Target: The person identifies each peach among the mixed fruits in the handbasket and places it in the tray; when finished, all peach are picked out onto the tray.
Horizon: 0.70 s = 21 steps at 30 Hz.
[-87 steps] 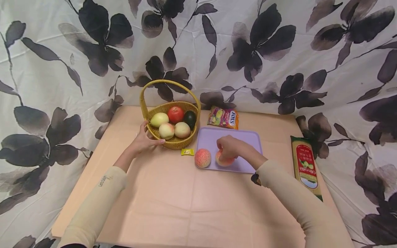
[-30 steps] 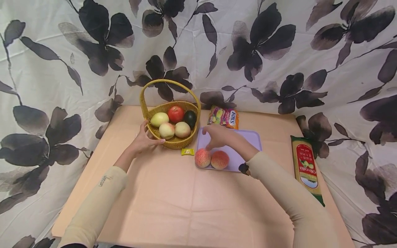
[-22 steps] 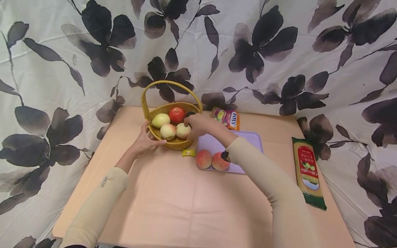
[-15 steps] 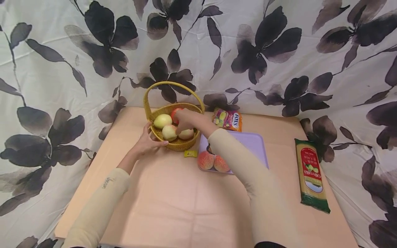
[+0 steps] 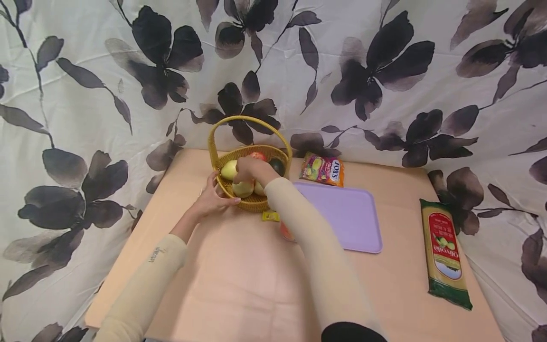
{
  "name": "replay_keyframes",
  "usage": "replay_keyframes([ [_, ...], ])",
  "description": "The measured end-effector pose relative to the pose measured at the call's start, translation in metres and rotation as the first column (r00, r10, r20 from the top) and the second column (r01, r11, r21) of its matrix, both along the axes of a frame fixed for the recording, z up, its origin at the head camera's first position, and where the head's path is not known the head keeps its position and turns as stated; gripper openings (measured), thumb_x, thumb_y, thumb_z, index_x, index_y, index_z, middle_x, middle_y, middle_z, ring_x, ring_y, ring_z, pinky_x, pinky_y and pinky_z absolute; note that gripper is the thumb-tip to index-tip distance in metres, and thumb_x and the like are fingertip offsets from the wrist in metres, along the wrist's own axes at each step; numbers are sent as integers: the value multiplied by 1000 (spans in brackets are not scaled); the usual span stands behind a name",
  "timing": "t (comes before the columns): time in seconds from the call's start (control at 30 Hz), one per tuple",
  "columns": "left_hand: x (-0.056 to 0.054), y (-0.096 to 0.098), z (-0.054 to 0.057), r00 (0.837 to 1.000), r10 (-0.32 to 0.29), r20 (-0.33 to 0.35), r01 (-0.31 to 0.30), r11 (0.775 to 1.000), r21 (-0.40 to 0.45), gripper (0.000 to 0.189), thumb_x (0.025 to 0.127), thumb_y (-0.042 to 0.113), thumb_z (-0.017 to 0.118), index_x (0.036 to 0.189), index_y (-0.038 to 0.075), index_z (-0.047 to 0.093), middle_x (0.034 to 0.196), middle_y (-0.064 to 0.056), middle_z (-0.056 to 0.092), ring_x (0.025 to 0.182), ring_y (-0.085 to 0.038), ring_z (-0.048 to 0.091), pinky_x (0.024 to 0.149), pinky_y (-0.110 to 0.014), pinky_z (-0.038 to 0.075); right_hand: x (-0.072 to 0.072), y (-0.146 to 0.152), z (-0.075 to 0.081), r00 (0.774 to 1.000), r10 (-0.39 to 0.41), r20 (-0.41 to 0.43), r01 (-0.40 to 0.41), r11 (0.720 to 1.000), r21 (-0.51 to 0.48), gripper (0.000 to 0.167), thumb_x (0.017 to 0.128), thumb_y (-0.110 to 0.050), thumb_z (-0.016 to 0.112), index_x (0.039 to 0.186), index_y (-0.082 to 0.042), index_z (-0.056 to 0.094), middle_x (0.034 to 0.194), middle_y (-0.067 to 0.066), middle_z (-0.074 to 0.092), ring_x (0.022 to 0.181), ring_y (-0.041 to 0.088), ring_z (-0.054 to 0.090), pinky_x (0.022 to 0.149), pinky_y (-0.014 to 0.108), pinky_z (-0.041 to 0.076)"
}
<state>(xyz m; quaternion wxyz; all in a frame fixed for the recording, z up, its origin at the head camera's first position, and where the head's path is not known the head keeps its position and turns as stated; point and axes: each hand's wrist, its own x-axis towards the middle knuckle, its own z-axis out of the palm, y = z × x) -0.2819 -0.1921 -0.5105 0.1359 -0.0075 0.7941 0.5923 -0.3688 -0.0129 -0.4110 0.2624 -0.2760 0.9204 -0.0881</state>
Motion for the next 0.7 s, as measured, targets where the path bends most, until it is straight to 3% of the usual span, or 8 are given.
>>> replay_keyframes([
  [0.1,0,3,5,1000,-7,28,6,1000,12,138,81,24,92,165,17,-17,175,-18,-2,163,-28,5,132,-45,13,0,0,-6,1000,13,0,-13,1000,8,46,102,-38,65,135,-5,66,137,12,67,123,27,62,108,42,51],
  [0.27,-1,4,8,999,-1,32,1,1000,12,138,80,21,93,165,14,-17,175,-21,-1,163,-30,6,132,-45,12,-2,1,-7,999,30,-43,-32,997,-68,29,100,-31,70,109,-4,71,107,10,71,95,23,62,87,38,54],
  [0.4,-3,4,3,1000,5,1,-5,1000,13,140,79,26,94,165,18,-16,175,-19,-2,163,-28,6,132,-44,12,-2,3,-8,997,27,-66,-34,995,-99,25,94,-27,78,97,-4,68,92,5,65,84,20,56,76,33,48],
  [0.53,-2,4,-1,1000,8,-10,-8,1000,9,141,78,31,94,165,20,-17,176,-16,-2,163,-25,6,132,-43,13,0,2,-10,997,43,-62,-49,995,-87,31,89,-27,84,101,-4,67,93,4,62,85,19,54,75,32,46],
  [0.7,-1,4,-1,1000,17,-25,-17,1000,-2,141,77,30,95,165,18,-14,175,-17,1,163,-26,8,132,-42,14,3,0,-12,998,49,-26,-51,997,-51,49,86,-29,87,125,-5,68,116,5,66,99,18,57,88,33,51],
])
